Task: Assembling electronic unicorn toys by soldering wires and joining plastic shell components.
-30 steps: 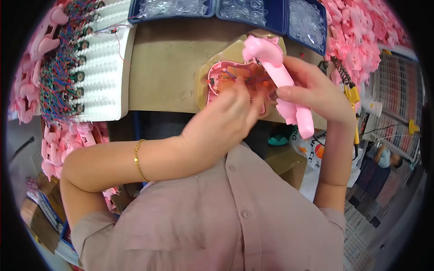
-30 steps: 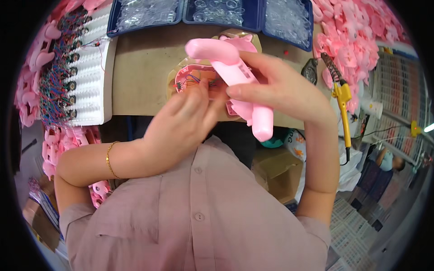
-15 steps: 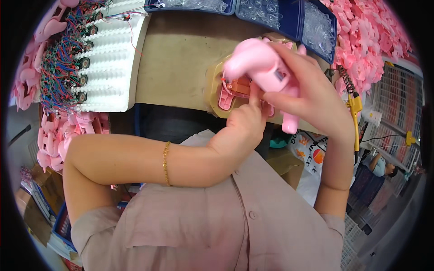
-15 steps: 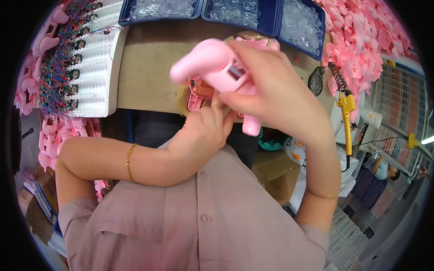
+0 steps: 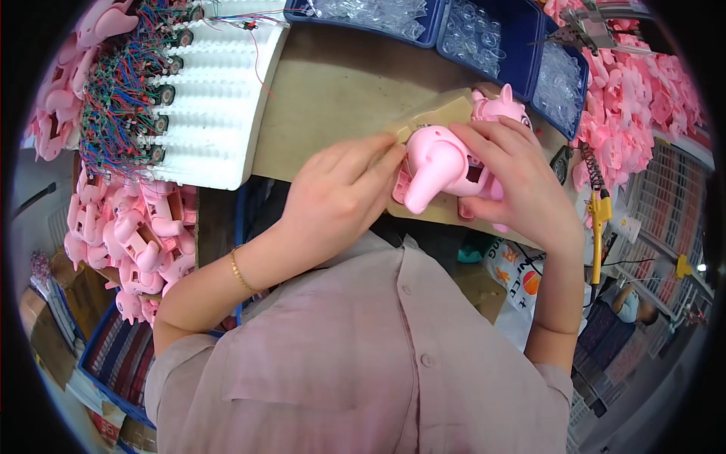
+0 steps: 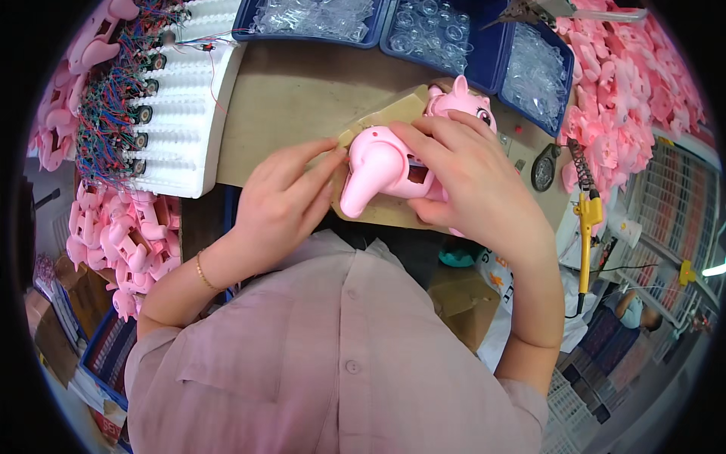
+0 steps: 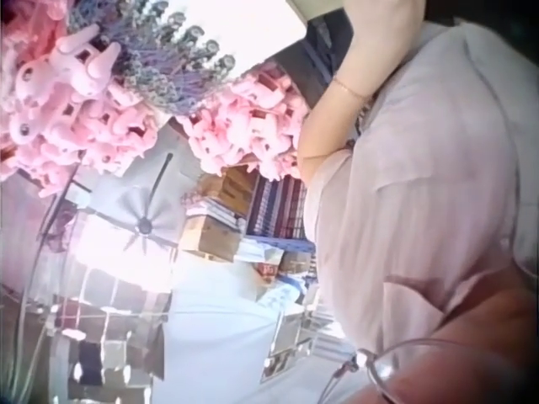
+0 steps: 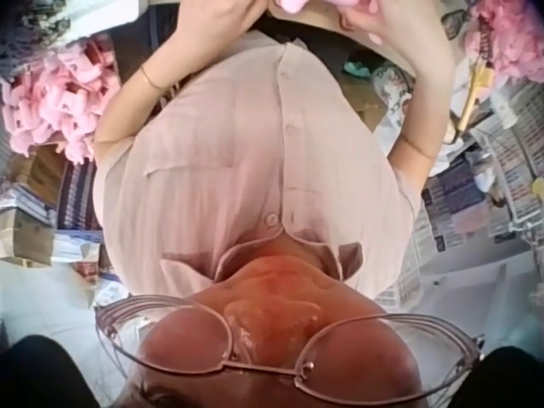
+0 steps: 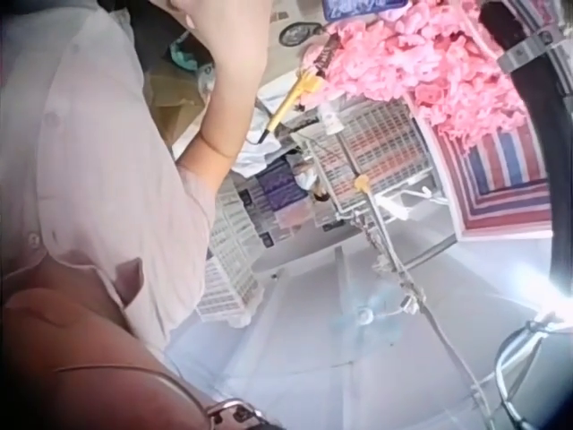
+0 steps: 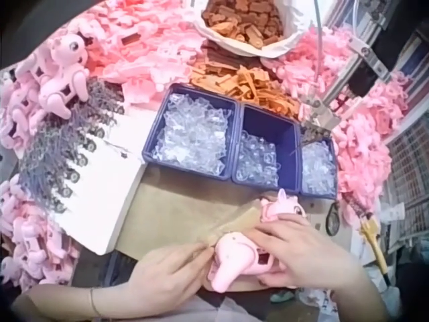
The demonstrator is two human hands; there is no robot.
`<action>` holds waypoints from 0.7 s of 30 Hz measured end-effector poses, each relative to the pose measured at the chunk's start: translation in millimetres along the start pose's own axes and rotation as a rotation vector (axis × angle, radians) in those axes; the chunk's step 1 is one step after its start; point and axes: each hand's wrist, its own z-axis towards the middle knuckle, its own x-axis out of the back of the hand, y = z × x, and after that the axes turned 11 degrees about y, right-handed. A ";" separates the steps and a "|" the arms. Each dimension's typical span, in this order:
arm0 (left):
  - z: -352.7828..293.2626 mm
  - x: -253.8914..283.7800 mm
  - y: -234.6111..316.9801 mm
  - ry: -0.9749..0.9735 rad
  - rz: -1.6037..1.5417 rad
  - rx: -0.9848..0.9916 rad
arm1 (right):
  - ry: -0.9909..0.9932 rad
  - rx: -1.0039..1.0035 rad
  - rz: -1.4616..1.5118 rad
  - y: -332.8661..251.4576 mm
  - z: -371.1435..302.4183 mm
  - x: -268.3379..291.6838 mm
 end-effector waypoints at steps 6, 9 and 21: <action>-3.9 -2.4 -1.4 -0.042 0.017 0.007 | -0.006 -0.007 -0.010 -4.2 2.8 0.1; 14.4 -1.5 -1.7 -0.052 -0.040 0.039 | -0.017 -0.001 0.003 -4.0 4.8 3.1; 99.6 -12.0 38.3 -0.644 -0.044 -0.158 | 0.449 -0.529 0.426 -0.3 -83.8 0.6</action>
